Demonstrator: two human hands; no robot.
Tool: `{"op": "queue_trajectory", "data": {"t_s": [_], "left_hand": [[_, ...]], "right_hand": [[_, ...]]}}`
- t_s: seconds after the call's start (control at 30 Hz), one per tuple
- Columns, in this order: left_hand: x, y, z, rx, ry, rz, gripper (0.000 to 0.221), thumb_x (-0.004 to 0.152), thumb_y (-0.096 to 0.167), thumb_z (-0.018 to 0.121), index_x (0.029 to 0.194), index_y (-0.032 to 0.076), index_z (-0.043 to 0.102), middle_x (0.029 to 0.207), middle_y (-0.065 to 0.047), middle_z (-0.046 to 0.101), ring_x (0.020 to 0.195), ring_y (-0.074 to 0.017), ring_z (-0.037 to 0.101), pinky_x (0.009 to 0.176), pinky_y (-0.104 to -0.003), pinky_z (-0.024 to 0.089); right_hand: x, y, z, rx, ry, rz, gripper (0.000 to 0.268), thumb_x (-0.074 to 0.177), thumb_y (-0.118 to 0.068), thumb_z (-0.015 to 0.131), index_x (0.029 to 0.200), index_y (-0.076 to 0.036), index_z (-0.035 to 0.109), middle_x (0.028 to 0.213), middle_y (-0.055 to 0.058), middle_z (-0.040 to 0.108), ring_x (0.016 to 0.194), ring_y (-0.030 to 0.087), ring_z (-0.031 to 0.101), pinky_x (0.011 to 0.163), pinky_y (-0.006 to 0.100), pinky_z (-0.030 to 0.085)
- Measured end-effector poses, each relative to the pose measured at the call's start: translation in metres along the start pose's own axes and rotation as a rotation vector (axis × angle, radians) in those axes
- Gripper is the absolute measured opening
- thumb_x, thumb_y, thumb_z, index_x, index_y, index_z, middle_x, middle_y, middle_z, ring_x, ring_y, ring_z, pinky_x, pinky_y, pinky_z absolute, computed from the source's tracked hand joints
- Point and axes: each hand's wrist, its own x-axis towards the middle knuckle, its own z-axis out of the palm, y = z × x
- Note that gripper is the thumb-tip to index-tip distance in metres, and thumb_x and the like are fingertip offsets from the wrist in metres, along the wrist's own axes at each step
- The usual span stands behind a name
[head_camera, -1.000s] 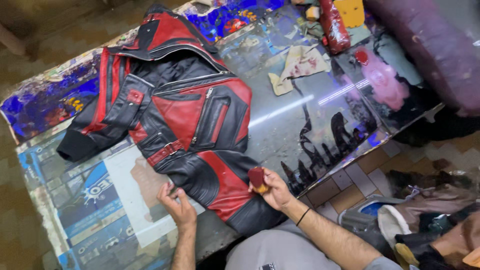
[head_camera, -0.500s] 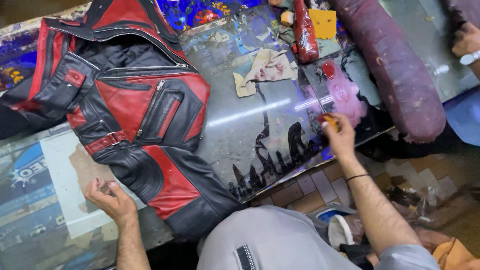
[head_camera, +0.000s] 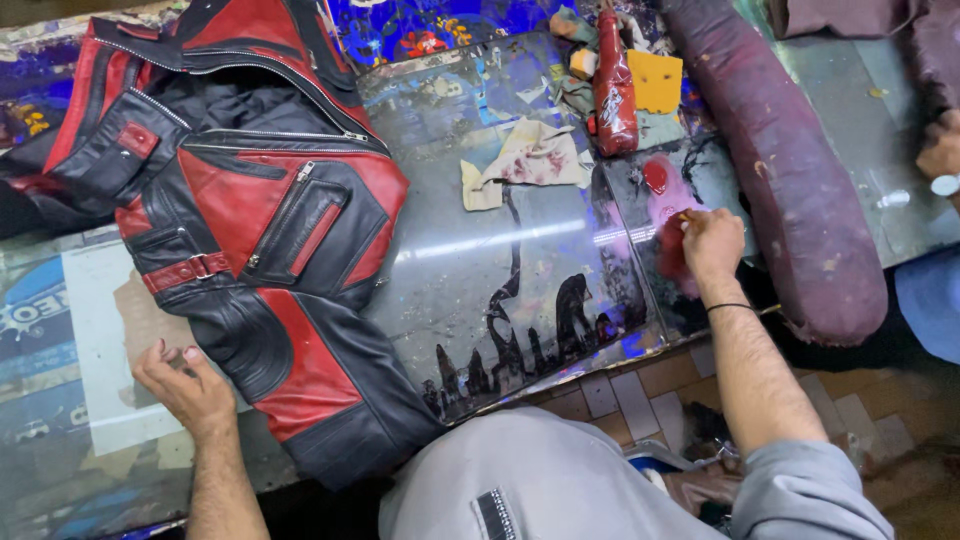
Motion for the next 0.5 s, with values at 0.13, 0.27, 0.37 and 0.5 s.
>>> {"op": "queue_trajectory", "data": {"t_s": [0.13,0.27,0.37,0.5], "left_hand": [[0.0,0.0,0.0,-0.033,0.002,-0.002,0.033,0.115,0.01,0.055,0.142,-0.004,0.043,0.131,-0.022,0.045,0.115,-0.0332,0.056,0.106,-0.047,0.048],[0.0,0.001,0.002,-0.081,-0.005,-0.055,0.032,0.116,0.009,0.054,0.143,-0.005,0.043,0.131,-0.022,0.045,0.115,-0.0318,0.057,0.104,-0.044,0.05],[-0.003,-0.001,0.001,-0.061,-0.006,-0.07,0.031,0.116,0.007,0.054,0.144,-0.004,0.044,0.132,-0.021,0.046,0.117,-0.0311,0.058,0.104,-0.042,0.051],[-0.002,0.003,0.001,-0.066,0.02,-0.048,0.03,0.118,0.007,0.055,0.143,-0.004,0.044,0.133,-0.022,0.046,0.117,-0.0314,0.058,0.106,-0.043,0.052]], "right_hand": [[0.006,0.007,0.004,0.261,0.005,-0.164,0.018,0.09,-0.012,0.076,0.108,-0.012,0.08,0.104,0.013,0.072,0.098,0.034,0.066,0.089,0.046,0.052],[0.007,0.021,-0.008,0.218,-0.097,-0.358,0.016,0.083,-0.008,0.076,0.099,-0.011,0.079,0.097,0.009,0.074,0.094,0.032,0.067,0.09,0.047,0.051],[0.011,0.025,-0.003,0.113,-0.005,-0.159,0.012,0.091,-0.01,0.077,0.103,-0.01,0.079,0.1,0.012,0.072,0.093,0.033,0.066,0.086,0.047,0.049],[0.008,0.031,0.001,0.177,-0.027,-0.336,0.017,0.092,-0.005,0.069,0.104,-0.012,0.079,0.103,0.009,0.072,0.099,0.032,0.065,0.091,0.043,0.051]]}}
